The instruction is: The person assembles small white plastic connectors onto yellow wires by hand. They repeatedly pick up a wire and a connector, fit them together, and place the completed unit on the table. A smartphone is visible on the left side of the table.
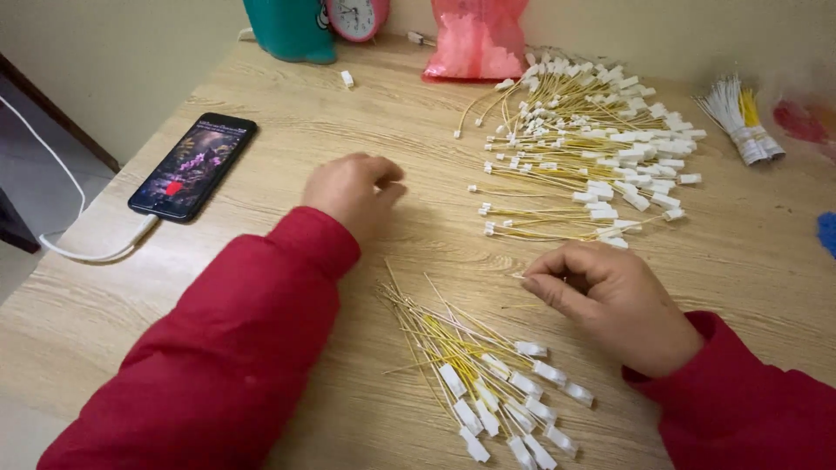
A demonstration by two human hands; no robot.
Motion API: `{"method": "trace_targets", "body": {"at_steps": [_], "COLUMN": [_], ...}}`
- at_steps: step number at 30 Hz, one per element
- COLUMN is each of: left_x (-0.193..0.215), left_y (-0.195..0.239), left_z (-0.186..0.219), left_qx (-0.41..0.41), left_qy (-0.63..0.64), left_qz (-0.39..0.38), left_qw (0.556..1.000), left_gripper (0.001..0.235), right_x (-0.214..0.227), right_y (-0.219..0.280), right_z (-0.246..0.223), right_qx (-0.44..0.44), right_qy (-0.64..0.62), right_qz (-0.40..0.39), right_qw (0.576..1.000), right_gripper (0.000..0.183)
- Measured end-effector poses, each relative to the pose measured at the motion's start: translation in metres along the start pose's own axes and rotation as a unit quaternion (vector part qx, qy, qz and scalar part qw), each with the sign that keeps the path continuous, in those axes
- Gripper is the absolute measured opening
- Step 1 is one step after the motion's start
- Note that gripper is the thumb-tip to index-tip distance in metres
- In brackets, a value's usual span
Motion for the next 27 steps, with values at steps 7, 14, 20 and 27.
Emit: {"method": "trace_targets", "body": {"at_steps": [7, 14, 20, 27], "left_x": [-0.029, -0.021, 0.044, -0.044], "left_y": [-0.012, -0.006, 0.042, 0.065], "left_z": [-0.022, -0.004, 0.089, 0.108], "left_qx": [-0.004, -0.058, -0.139, 0.096], "left_qy": [-0.095, -0.122, 0.200, 0.656], "left_qz": [0.018, 0.098, 0.141, -0.136], "left_qw": [0.995, 0.986, 0.959, 0.737], "left_gripper": [0.030, 0.019, 0.008, 0.016], "right_x": [0.000, 0.007, 0.012, 0.018], "right_y": [-0.002, 0.000, 0.003, 0.007], "right_z": [0.010, 0.010, -0.006, -0.021], "right_qx": [-0.013, -0.008, -0.012, 0.056], "right_qy": [0.035, 0.005, -0.004, 0.015], "right_qz": [-0.001, 0.013, 0.028, 0.045], "right_qw": [0.999, 1.000, 1.000, 0.997], "right_gripper": [0.010, 0.008, 0.009, 0.005]}}
Point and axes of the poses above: each hand's wrist, its own y-axis away from the middle knuckle, its own x-axis out of the back of the hand, z = x × y, the point moved 10 cm from there along -y, towards the middle knuckle, and after that the axes turned 9 degrees about -y, right-handed, at the moved point
